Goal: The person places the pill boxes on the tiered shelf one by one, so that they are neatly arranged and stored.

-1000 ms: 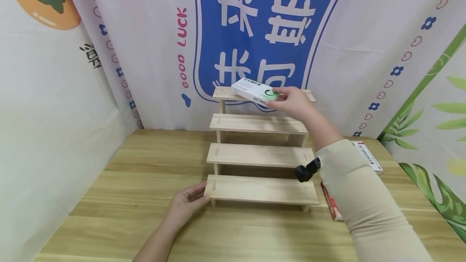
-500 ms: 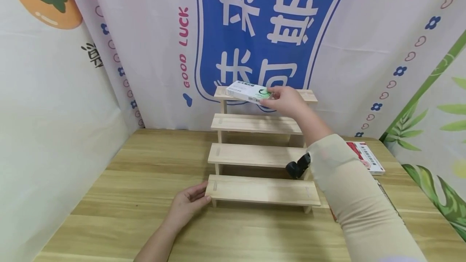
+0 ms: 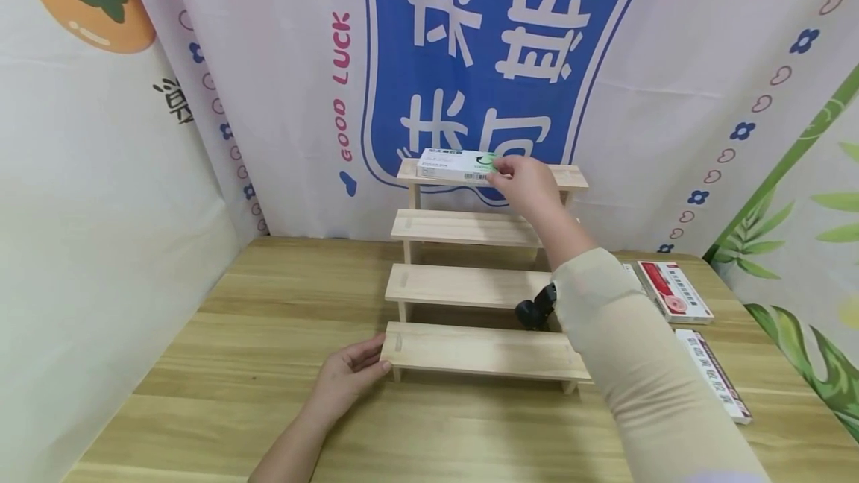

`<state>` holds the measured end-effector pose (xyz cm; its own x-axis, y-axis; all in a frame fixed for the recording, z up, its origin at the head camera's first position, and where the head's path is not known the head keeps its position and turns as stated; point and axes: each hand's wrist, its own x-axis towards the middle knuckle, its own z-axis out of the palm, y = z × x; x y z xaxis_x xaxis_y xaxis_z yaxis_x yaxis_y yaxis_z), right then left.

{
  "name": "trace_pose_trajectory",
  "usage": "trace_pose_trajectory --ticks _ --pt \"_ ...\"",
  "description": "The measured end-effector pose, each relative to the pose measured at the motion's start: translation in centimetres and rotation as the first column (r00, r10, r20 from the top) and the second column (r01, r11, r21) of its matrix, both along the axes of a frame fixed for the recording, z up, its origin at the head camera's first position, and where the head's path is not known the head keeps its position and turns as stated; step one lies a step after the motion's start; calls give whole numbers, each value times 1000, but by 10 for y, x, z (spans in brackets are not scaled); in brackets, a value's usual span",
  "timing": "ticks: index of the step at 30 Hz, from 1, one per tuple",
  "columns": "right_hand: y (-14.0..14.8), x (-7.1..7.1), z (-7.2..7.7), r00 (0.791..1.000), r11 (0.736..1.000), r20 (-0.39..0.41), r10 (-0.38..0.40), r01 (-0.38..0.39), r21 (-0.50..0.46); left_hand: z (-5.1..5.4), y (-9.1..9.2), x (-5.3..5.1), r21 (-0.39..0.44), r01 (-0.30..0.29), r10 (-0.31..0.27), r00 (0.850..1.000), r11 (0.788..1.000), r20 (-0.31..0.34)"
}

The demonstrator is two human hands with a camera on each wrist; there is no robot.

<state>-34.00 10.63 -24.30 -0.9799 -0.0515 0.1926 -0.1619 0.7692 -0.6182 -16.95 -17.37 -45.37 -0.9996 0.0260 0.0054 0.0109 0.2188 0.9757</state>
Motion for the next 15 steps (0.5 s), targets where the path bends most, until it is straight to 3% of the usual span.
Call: trace_pose_trajectory --ticks 9,15 --pt "-4 -6 -2 999 998 -47 0 3 67 0 0 1 -6 -9 9 1000 1000 3" --pt "-4 -2 -3 999 1000 -39 3 -3 17 -1 0 0 -3 -16 16 1000 1000 9"
